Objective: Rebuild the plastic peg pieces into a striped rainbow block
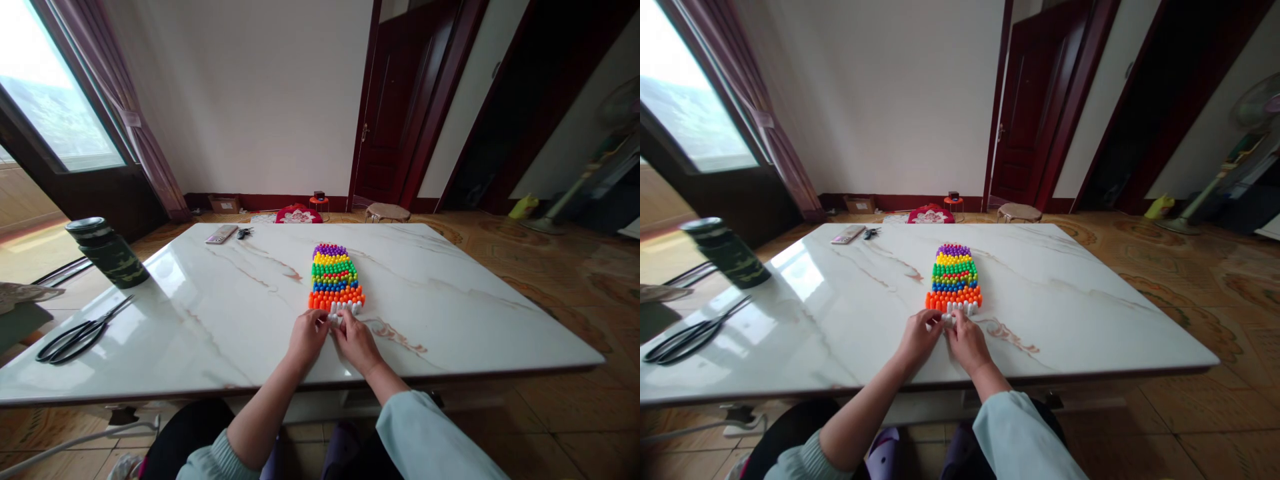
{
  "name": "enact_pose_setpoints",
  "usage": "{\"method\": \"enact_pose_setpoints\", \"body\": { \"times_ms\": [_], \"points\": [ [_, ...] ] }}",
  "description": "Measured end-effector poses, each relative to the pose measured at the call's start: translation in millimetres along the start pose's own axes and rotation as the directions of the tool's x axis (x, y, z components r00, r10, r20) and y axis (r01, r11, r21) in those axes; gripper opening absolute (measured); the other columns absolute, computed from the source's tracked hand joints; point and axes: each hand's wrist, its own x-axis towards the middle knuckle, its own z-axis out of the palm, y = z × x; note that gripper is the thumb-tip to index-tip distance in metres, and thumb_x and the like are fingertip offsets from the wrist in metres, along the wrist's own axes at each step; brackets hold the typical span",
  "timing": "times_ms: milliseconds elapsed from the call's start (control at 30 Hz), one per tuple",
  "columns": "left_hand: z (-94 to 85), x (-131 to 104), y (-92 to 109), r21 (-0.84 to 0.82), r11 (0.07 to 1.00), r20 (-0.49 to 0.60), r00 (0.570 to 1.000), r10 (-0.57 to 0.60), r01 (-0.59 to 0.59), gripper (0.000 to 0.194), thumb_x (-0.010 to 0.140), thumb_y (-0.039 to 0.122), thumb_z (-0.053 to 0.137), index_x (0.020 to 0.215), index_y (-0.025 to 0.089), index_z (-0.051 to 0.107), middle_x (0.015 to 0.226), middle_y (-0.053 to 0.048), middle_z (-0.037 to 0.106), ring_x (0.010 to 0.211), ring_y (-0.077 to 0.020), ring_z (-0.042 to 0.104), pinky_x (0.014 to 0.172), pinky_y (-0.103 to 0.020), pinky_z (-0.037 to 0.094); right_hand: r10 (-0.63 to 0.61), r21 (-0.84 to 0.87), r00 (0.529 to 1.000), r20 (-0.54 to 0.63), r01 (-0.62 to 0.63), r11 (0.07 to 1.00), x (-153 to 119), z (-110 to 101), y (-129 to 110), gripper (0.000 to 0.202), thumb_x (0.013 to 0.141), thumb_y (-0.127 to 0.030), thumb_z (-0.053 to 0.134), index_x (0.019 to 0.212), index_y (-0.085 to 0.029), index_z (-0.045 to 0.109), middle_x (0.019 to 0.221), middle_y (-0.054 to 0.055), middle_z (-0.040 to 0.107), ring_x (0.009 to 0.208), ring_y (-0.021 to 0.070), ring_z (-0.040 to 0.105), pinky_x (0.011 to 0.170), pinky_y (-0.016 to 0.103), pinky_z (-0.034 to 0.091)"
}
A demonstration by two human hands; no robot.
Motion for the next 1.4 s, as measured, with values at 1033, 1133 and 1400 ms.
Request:
{"method": "enact_pose_setpoints", "body": {
  "times_ms": [1033,1133,1400],
  "points": [
    [-17.1,-21.0,-18.5,0.66,0.736,-0.091,0.989,-0.115,0.146,0.058,0.09,0.036,0.049,0.142,0.011,0.043,0.149,-0.018,0.039,0.14,-0.0326,0.03,0.114,-0.051,0.025,-0.11,0.009,0.994,0.003,0.11,0.994,-5.0,-3.8,-4.8,0.018,0.086,-0.02,0.053,0.07,-0.018,0.06,0.073,0.0,0.059,0.066,0.0113,0.055,0.064,0.021,0.038],
    [-10.3,-19.3,-14.4,0.725,0.677,-0.023,0.986,-0.164,0.129,0.057,0.092,0.038,0.042,0.144,0.015,0.04,0.153,-0.016,0.031,0.143,-0.0326,0.024,0.116,-0.053,0.019,-0.023,-0.006,0.992,-0.122,0.022,1.0,-6.8,-13.8,7.1,0.031,0.092,-0.03,0.046,0.066,-0.019,0.059,0.067,0.0,0.058,0.064,0.0122,0.054,0.064,0.022,0.038],
    [-9.8,-17.1,-11.3,0.735,0.666,-0.032,0.987,-0.158,0.131,0.055,0.091,0.037,0.042,0.144,0.024,0.042,0.154,-0.013,0.032,0.143,-0.0334,0.023,0.115,-0.055,0.021,0.38,-0.443,0.878,-0.292,-0.476,0.759,9.6,-35.2,60.2,0.038,0.092,-0.023,0.044,0.126,-0.015,0.057,0.13,0.012,0.057,0.118,0.0258,0.048,0.094,0.036,0.037]
  ]
}}
